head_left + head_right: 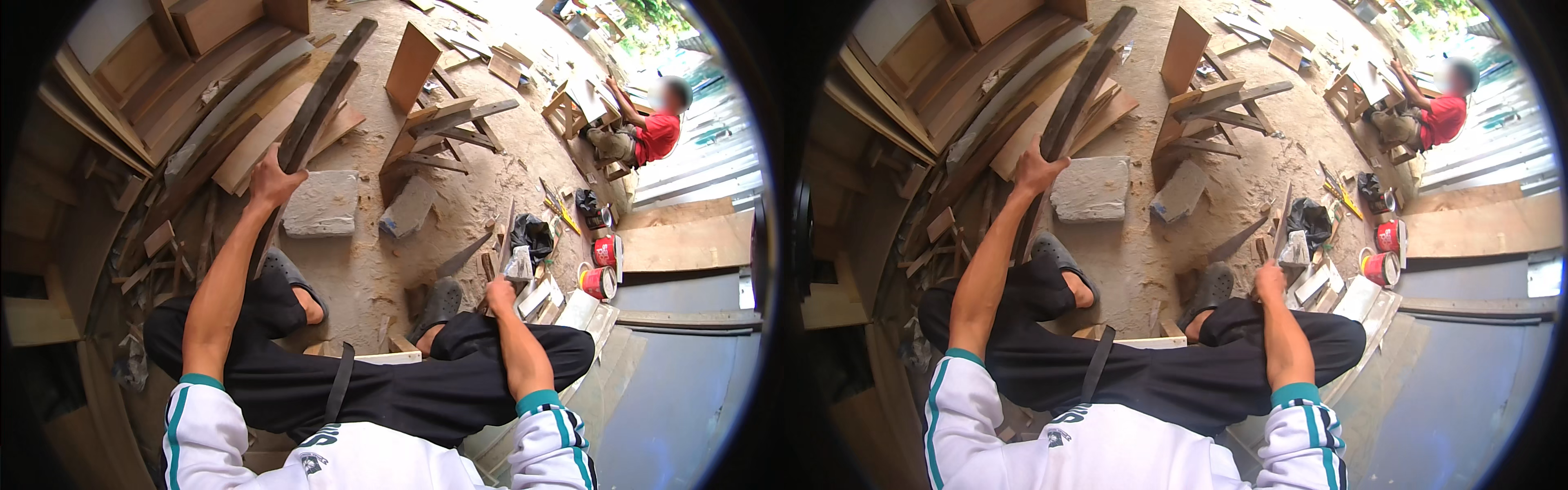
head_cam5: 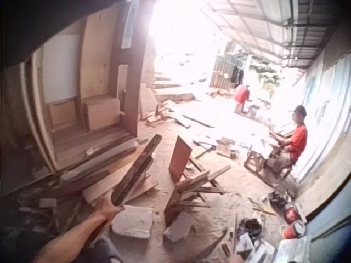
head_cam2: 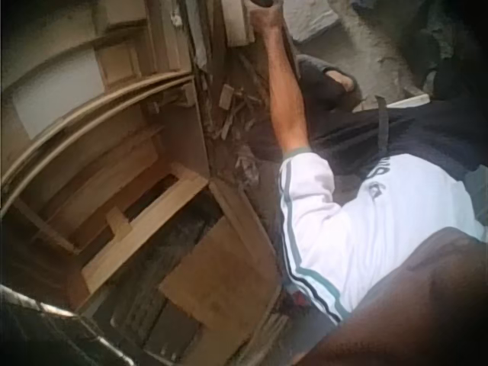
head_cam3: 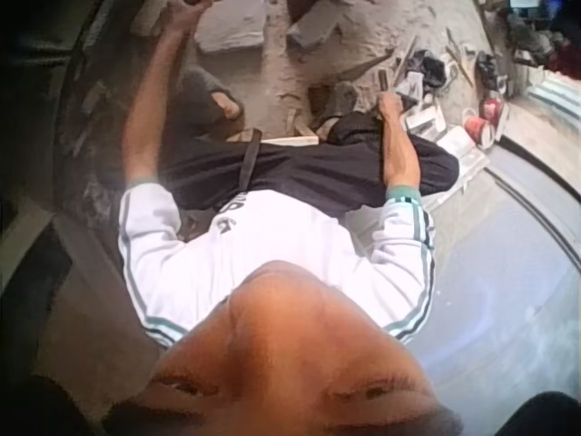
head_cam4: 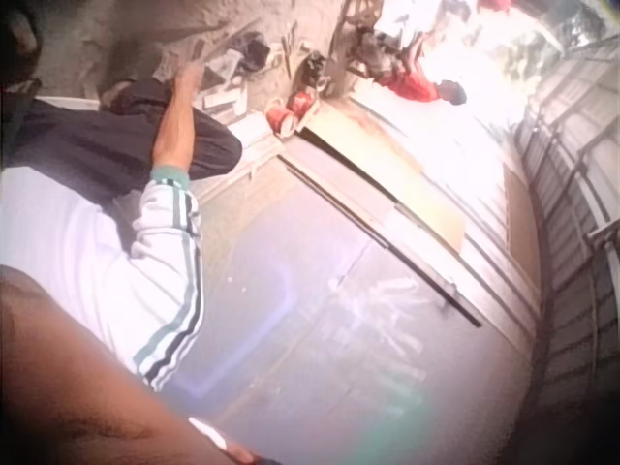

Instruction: The person sits on the floor and assembles a wooden chair frame. They position wooden slats, use a hammer to drive nails, and fit crossbars into the legs to form the structure.

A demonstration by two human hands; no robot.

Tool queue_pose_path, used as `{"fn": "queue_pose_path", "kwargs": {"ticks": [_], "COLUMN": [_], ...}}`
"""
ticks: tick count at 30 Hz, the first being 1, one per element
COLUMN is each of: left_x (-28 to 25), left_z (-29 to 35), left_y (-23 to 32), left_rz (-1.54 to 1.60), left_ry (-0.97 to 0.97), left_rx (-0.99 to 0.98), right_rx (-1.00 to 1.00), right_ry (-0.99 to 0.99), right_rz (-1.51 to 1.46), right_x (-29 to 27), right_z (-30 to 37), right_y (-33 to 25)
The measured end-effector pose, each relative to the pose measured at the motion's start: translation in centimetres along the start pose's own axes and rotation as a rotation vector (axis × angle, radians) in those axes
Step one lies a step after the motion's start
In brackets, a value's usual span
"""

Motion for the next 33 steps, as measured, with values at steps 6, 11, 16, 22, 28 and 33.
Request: {"fn": "queue_pose_path", "kwargs": {"ticks": [6, 11, 16, 22, 28, 33], "left_x": [-2.7, -5.9, -7.7, -2.9, 3.4, 8.2], "left_z": [-1.4, -1.3, 0.2, 2.6, 5.9, 8.1], "left_y": [3.6, 6.7, 6.9, 5.0, 3.7, 2.3], "left_rz": [0.223, 0.510, 0.654, 0.853, 0.872, 0.927], "left_ry": [0.055, 0.138, 0.236, 0.220, 0.120, 0.050], "left_rx": [0.009, 0.055, 0.022, -0.191, -0.299, -0.356], "right_rx": [0.418, 0.396, 0.249, 0.132, -0.352, -0.455], "right_ry": [-0.499, -0.405, -0.431, -0.286, -0.310, -0.742], "right_rz": [0.309, 0.208, 0.212, 0.376, -0.436, -1.141], "right_x": [1.5, 3.5, 2.7, 1.2, 1.2, 2.1], "right_z": [0.1, 1.0, 2.7, 2.6, 3.4, 10.8], "right_y": [11.7, 12.6, 5.3, 0.9, -14.4, -29.9]}}
Point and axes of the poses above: each hand's wrist, its own z-axis away from the middle knuckle, its own x-axis out of the palm, y = z × x, the point moved 9 cm from there along -z, towards the middle knuckle, and after that the axes turned 12 degrees about -z, right-handed, at the moved point
